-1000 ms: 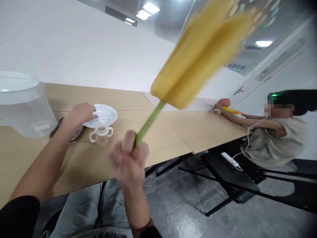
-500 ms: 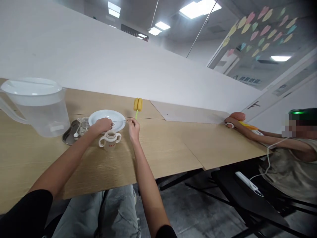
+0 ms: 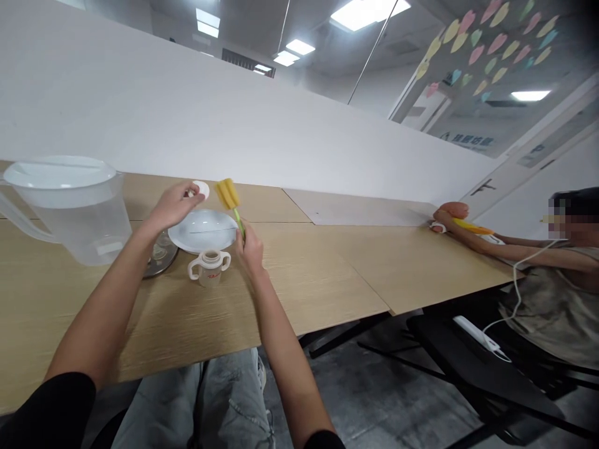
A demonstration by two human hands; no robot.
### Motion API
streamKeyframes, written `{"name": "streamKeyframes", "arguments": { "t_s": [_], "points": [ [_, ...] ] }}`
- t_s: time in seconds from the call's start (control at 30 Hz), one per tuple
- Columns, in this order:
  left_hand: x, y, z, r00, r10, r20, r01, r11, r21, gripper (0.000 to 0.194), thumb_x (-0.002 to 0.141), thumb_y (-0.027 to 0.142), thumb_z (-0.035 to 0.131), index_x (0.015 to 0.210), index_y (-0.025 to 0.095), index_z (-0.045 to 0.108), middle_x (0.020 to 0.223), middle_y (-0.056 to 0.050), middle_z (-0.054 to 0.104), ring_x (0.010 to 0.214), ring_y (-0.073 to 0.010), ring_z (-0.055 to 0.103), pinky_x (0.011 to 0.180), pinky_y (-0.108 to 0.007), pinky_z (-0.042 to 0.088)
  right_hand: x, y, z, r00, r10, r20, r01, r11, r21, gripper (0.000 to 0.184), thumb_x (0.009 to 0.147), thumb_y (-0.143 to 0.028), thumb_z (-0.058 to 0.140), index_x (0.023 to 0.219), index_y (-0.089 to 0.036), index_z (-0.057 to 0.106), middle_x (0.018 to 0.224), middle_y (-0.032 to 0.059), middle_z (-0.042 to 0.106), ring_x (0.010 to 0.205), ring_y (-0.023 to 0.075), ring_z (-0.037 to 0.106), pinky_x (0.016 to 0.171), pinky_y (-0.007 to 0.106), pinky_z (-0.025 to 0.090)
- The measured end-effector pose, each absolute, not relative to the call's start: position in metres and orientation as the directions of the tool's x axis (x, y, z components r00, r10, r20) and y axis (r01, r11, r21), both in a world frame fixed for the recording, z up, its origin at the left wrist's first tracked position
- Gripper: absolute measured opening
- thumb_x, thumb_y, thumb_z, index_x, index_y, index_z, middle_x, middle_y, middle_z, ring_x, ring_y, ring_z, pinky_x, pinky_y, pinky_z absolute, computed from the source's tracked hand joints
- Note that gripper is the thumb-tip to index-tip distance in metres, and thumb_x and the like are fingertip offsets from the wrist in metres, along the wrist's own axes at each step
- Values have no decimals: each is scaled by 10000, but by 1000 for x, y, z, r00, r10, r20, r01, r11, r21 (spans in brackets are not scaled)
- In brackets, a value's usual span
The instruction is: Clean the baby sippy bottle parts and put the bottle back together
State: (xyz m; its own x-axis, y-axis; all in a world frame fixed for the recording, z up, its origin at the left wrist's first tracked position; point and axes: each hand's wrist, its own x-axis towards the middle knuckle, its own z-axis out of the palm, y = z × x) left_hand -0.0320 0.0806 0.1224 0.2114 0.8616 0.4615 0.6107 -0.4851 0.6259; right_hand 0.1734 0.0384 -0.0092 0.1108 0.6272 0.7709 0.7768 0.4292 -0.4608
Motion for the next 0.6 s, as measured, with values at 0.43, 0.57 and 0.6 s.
{"name": "streamKeyframes", "arguments": {
  "t_s": [0.43, 0.57, 0.6],
  "points": [
    [-27, 57, 135, 273, 835, 477, 576, -539, 614, 490, 802, 541, 546, 1129, 203, 682, 1183, -73, 683, 993, -253, 637, 907, -360, 486, 177, 40, -25, -154, 485, 861, 928, 371, -43, 445, 1051, -296, 303, 1338, -133, 601, 705, 72, 669, 579, 129, 579, 554, 224, 460],
    [-29, 56, 138, 377, 812, 446, 533, -584, 612, 600, 773, 643, 564, 1156, 202, 702, 1134, -77, 694, 966, -247, 621, 879, -359, 491, 182, 42, -30, -197, 489, 850, 938, 345, 19, 422, 1047, -264, 338, 1392, -137, 546, 776, 84, 700, 610, 120, 613, 567, 206, 472],
    [-30, 56, 138, 400, 800, 447, 527, -600, 602, 608, 758, 647, 585, 1162, 208, 702, 1130, -74, 693, 976, -246, 615, 885, -355, 489, 183, 43, -32, -211, 496, 842, 938, 345, 32, 416, 1045, -252, 348, 1395, -138, 540, 812, 91, 715, 620, 117, 625, 567, 199, 476]
  ]
}}
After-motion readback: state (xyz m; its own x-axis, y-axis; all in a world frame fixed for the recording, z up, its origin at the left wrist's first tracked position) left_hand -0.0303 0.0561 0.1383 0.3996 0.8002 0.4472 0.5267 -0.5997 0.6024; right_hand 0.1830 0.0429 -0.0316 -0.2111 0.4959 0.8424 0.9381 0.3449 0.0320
